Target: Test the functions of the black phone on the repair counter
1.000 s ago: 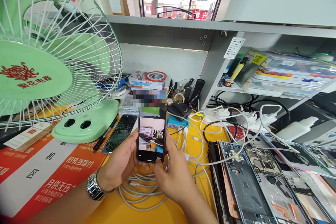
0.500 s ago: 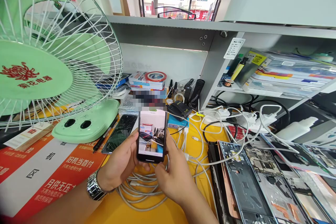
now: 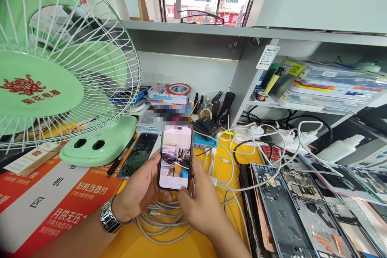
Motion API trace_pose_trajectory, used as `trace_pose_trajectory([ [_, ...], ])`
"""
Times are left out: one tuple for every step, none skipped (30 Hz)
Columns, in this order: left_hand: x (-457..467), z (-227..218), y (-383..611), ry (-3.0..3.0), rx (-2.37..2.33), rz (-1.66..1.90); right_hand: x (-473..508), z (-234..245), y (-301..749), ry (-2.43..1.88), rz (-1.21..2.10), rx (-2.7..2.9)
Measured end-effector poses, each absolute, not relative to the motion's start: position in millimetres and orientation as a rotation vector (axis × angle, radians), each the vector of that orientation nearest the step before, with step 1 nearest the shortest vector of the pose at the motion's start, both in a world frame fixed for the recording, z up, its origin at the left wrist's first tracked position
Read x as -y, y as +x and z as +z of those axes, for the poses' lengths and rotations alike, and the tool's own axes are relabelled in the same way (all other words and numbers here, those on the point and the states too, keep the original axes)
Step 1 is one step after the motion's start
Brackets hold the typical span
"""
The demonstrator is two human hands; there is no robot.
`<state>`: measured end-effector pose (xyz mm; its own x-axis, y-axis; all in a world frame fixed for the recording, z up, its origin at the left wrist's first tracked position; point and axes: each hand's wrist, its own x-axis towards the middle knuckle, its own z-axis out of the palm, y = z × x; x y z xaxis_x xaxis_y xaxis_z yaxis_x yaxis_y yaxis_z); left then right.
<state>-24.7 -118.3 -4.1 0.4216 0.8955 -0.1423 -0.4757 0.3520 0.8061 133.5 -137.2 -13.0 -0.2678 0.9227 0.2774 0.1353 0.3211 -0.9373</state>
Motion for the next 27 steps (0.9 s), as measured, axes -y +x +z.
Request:
trace_pose_trajectory([
  [118.4,-4.2,-24.7,0.765,-0.649,0.972,137.3,-13.8,133.7,-0.978,1.052,1.651],
  [118.4,-4.5,-24.7,0.764,-0.651,0.974,137.4,-14.2,133.7,-0.983,1.052,1.653],
  [118.5,-4.8,-24.9,0.763,-0.654,0.975,137.4,-14.5,133.6,-0.99,1.052,1.655],
  [118.5,-5.3,-25.1,0.76,-0.657,0.975,137.4,-14.6,133.4,-0.998,1.052,1.657],
  [118.4,-5.8,-25.3,0.756,-0.659,0.975,137.3,-14.5,133.2,-1.002,1.053,1.658],
  [118.3,-6.4,-25.5,0.751,-0.662,0.973,137.3,-14.3,132.9,-1.001,1.053,1.656],
  [118.2,-6.9,-25.7,0.748,-0.666,0.971,137.3,-14.1,132.7,-0.997,1.056,1.654],
  [118.0,-7.5,-25.8,0.746,-0.671,0.97,137.3,-13.8,132.5,-0.988,1.062,1.651],
  [118.0,-8.0,-25.9,0.745,-0.673,0.971,137.3,-13.5,132.4,-0.977,1.067,1.647],
  [117.9,-8.4,-26.0,0.745,-0.672,0.974,137.2,-13.3,132.3,-0.97,1.074,1.644],
  [118.0,-8.7,-26.0,0.745,-0.669,0.977,137.1,-13.2,132.2,-0.967,1.078,1.64],
  [118.0,-9.0,-26.0,0.747,-0.664,0.982,137.0,-13.1,132.2,-0.965,1.082,1.637],
  [118.1,-9.1,-25.9,0.749,-0.659,0.986,136.9,-13.2,132.1,-0.964,1.084,1.633],
  [118.1,-9.1,-25.8,0.75,-0.656,0.987,136.8,-13.3,132.0,-0.963,1.086,1.629],
  [118.1,-9.0,-25.7,0.751,-0.657,0.984,136.8,-13.5,131.9,-0.962,1.088,1.628],
  [118.0,-8.8,-25.6,0.752,-0.661,0.982,136.8,-13.6,131.7,-0.964,1.092,1.627],
  [118.0,-8.5,-25.5,0.753,-0.666,0.981,136.9,-13.8,131.5,-0.968,1.094,1.627],
  [118.0,-8.3,-25.4,0.752,-0.67,0.98,137.0,-13.9,131.3,-0.971,1.092,1.625],
  [118.0,-8.1,-25.3,0.749,-0.672,0.979,137.1,-14.0,131.1,-0.972,1.088,1.625],
  [118.2,-8.1,-25.2,0.746,-0.673,0.979,137.1,-14.1,131.0,-0.969,1.083,1.625],
  [118.4,-8.2,-25.2,0.743,-0.673,0.981,137.0,-14.2,131.0,-0.964,1.079,1.625],
  [118.6,-8.5,-25.2,0.74,-0.671,0.982,136.7,-14.3,131.0,-0.958,1.075,1.626],
  [118.9,-8.9,-25.2,0.738,-0.669,0.985,136.4,-14.6,131.2,-0.952,1.072,1.628],
  [119.1,-9.5,-25.3,0.739,-0.668,0.988,136.0,-15.0,131.3,-0.952,1.072,1.631],
  [119.3,-10.0,-25.5,0.742,-0.667,0.993,135.6,-15.4,131.5,-0.956,1.071,1.633],
  [119.4,-10.5,-25.7,0.746,-0.666,0.995,135.4,-15.9,131.6,-0.959,1.07,1.634],
  [119.4,-11.0,-25.9,0.752,-0.665,0.994,135.3,-16.2,131.8,-0.963,1.07,1.636],
])
